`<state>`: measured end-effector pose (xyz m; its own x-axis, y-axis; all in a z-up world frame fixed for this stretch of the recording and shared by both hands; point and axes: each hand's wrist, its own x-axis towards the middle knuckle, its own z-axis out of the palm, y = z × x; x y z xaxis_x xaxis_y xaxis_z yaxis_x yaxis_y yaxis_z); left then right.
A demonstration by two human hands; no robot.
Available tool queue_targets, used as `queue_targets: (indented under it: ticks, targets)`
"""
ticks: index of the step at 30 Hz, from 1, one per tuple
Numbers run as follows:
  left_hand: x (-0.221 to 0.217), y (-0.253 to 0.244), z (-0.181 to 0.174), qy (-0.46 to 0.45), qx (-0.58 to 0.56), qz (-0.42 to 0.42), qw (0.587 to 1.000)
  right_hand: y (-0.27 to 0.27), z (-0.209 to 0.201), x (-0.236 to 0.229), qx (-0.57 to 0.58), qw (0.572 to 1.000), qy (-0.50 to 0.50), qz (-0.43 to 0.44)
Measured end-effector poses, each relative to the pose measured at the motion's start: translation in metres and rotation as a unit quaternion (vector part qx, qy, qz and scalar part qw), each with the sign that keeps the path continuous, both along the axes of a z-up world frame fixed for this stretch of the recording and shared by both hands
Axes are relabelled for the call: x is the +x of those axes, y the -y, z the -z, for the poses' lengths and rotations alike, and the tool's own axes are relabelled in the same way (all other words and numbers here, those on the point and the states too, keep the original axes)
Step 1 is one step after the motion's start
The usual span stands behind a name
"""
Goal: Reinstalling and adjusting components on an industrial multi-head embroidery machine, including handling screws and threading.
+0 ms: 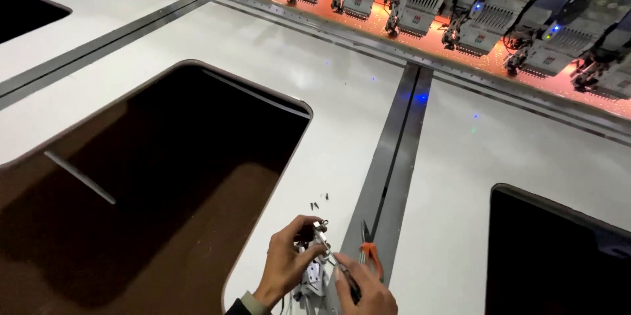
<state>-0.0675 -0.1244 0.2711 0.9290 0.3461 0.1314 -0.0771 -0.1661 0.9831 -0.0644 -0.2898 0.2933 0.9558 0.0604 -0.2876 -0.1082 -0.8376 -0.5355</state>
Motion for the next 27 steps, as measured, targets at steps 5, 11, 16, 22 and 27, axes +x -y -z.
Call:
queue_targets:
  ticks: [5,11,16,22,27]
  targets:
    - [-0.003,0.024,-0.027,-0.036,-0.025,-0.020,0.999,0.015,-0.008,-0.013,0.045,0.994,0.099,-0.013]
    - [0.002,0.032,-0.031,-0.040,-0.063,-0.011,0.997,0.019,-0.011,-0.013,0.042,0.990,0.134,0.005]
    - [0.003,0.040,-0.028,-0.037,-0.056,0.001,0.998,0.020,-0.016,-0.017,0.049,0.992,0.111,0.024]
    - [0.013,0.041,-0.036,-0.061,-0.079,0.002,0.995,0.018,-0.016,-0.016,0.091,0.983,0.122,0.099]
    - [0.017,0.039,-0.029,-0.061,-0.076,-0.001,0.995,0.028,-0.002,-0.010,0.094,0.971,0.219,0.029]
